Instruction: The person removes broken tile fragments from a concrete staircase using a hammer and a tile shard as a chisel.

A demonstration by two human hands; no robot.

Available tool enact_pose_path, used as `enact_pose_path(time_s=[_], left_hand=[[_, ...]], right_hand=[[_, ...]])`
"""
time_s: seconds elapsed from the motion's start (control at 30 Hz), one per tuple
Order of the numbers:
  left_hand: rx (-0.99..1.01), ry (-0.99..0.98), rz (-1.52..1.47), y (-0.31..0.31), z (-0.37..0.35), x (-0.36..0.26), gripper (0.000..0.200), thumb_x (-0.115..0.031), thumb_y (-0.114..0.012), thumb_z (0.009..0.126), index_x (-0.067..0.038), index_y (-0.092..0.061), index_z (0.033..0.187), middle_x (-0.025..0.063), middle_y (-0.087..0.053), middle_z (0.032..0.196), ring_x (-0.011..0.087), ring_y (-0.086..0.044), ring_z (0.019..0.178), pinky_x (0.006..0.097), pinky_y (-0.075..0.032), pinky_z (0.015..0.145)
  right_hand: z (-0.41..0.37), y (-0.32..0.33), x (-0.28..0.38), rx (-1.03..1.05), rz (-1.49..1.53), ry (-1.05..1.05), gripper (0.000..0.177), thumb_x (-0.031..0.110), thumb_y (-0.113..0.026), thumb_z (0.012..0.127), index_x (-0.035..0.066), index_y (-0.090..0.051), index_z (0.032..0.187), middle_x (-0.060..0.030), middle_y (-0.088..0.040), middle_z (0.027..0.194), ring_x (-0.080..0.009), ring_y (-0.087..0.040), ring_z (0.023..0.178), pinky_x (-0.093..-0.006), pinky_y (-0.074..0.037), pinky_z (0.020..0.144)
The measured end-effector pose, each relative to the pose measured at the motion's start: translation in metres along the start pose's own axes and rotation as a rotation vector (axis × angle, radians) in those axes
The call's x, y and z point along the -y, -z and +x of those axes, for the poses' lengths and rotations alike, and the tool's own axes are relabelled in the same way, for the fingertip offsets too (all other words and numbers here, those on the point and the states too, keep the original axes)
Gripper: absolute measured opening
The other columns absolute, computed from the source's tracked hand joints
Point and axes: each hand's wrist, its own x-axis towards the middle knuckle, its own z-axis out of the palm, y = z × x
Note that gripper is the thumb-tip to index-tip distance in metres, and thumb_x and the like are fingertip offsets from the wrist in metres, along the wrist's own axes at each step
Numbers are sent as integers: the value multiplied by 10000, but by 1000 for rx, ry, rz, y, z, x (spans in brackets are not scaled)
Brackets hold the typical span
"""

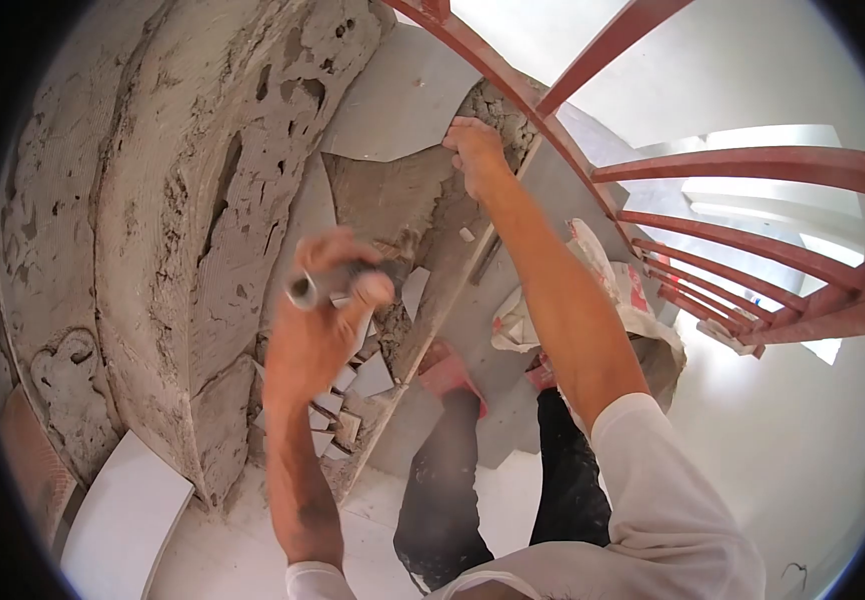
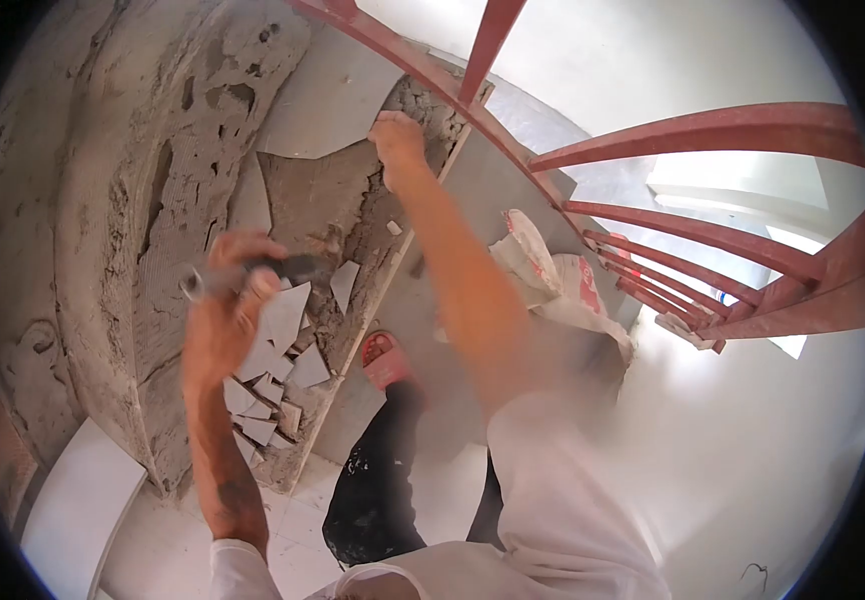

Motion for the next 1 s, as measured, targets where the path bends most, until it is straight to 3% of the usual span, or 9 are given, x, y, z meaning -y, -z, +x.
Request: enact_pose_path(time_s=[0.1,0.23,0.33,0.43,0.53,0.63,0.73,0.93,1.0], left_hand=[[-71,-49,64,6,55,1,470,-500,-504,967,-44,-618,996,-6,-599,726,68,-435,587,240,-370,532],[-245,-3,47,-7,130,2,626,-587,-581,882,38,-591,906,49,-626,680,85,-540,586,235,-416,532],[-280,59,116,-21,167,1,666,-620,-614,843,44,-575,855,110,-622,696,195,-601,656,354,-477,627],[-237,118,243,-27,186,-12,678,-604,-634,835,67,-550,883,159,-636,732,280,-636,702,394,-495,667],[-330,12,309,-35,212,-1,642,-537,-650,851,85,-516,936,222,-642,780,368,-647,770,431,-496,727],[-397,-54,359,-42,227,4,582,-492,-675,847,59,-524,957,187,-637,784,332,-641,760,436,-487,734],[-396,-56,387,-45,236,2,534,-399,-633,891,100,-478,1003,295,-639,871,465,-627,873,506,-469,806],[-497,-122,396,-30,252,-5,415,-304,-612,893,72,-475,1003,311,-636,910,473,-617,914,500,-460,821],[-502,-32,361,-28,239,-12,376,-273,-603,885,59,-475,1007,295,-633,895,455,-620,888,488,-462,821]], right_hand=[[-6,-1,1,17,38,31,203,107,-564,863,86,-583,1064,20,-606,959,-99,-504,848,-281,-364,699],[-2,-1,-5,43,88,65,203,107,-537,880,79,-572,1078,12,-620,973,-96,-518,847,-282,-360,716],[-7,-4,-1,-6,97,38,213,87,-512,884,65,-566,1088,7,-622,982,-98,-532,861,-275,-363,717],[-8,-4,4,-22,119,11,243,49,-501,865,54,-561,1101,-1,-622,983,-100,-540,864,-270,-370,705],[-7,-1,1,18,167,29,286,-1,-496,828,35,-558,1105,-14,-618,984,-107,-546,862,-256,-375,678],[-3,-1,-2,30,167,37,324,-39,-481,798,18,-556,1108,-24,-611,993,-117,-550,864,-242,-373,652],[-8,-1,0,10,196,30,336,-59,-463,789,3,-557,1106,-32,-604,1002,-118,-552,863,-224,-366,618],[-4,-2,-3,3,197,30,323,-50,-464,797,7,-569,1097,-31,-608,1004,-118,-550,861,-204,-354,591],[-4,-3,-3,2,197,25,307,-21,-478,809,17,-575,1097,-25,-613,1008,-117,-545,870,-222,-363,620]])
